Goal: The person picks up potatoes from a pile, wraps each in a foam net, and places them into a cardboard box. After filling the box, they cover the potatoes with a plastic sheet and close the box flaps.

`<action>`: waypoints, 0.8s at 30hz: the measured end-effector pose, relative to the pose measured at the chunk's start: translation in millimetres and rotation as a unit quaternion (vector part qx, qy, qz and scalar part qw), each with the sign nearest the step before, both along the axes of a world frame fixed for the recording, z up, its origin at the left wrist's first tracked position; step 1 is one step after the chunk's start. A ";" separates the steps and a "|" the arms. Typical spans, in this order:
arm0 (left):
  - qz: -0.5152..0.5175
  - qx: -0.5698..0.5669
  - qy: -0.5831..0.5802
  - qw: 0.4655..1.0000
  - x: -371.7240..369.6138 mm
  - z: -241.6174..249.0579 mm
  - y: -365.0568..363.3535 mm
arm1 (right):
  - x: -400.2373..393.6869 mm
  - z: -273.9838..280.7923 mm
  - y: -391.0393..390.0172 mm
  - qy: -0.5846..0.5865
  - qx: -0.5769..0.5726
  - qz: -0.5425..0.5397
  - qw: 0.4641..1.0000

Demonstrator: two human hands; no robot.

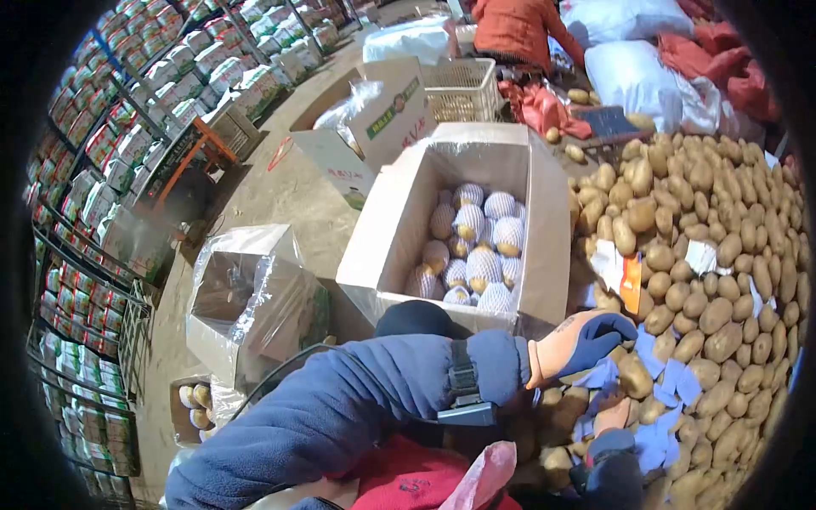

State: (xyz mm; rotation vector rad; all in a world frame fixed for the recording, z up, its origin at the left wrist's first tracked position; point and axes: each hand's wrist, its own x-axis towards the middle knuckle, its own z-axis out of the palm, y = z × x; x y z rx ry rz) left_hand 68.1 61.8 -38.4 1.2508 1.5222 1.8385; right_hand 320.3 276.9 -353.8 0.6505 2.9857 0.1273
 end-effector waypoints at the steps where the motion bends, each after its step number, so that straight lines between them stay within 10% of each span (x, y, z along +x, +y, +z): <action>1: -0.005 -0.043 -0.007 0.999 -3.0 -1.4 -0.8 | -2.2 14.3 -0.3 -0.008 0.039 0.007 0.999; 3: 0.023 -0.033 0.104 0.994 -13.1 -8.1 -5.3 | -19.9 48.1 7.6 0.027 0.046 0.008 0.999; 6: 0.048 -0.059 0.290 0.954 -9.9 -14.9 -9.6 | -55.4 146.9 9.1 0.094 -0.251 -0.048 0.962; 10: -0.152 -0.098 0.268 0.946 8.9 -4.1 -6.3 | -77.8 326.1 -87.2 0.238 -0.661 -0.145 0.697; 16: -0.157 -0.021 0.158 0.975 13.3 14.5 -1.6 | -45.8 320.1 -75.4 0.277 -0.550 0.054 0.786; 18: -0.141 -0.020 0.206 0.968 6.7 12.5 -3.3 | -47.3 303.8 -74.4 0.316 -0.687 -0.131 0.641; 19: -0.129 -0.022 0.250 0.959 5.6 8.9 -2.7 | -53.9 296.3 -78.1 0.392 -0.610 -0.112 0.679; 21: -0.081 -0.060 0.262 0.960 -4.3 10.6 2.9 | -63.5 316.9 -79.7 0.380 -0.731 -0.205 0.528; 22: -0.080 -0.087 0.253 0.960 -11.0 20.2 0.9 | -67.7 313.0 -73.9 0.404 -0.819 -0.198 0.357; 24: -0.092 -0.078 0.253 0.960 -18.5 33.6 1.4 | -69.5 312.7 -69.4 0.410 -0.789 -0.228 0.397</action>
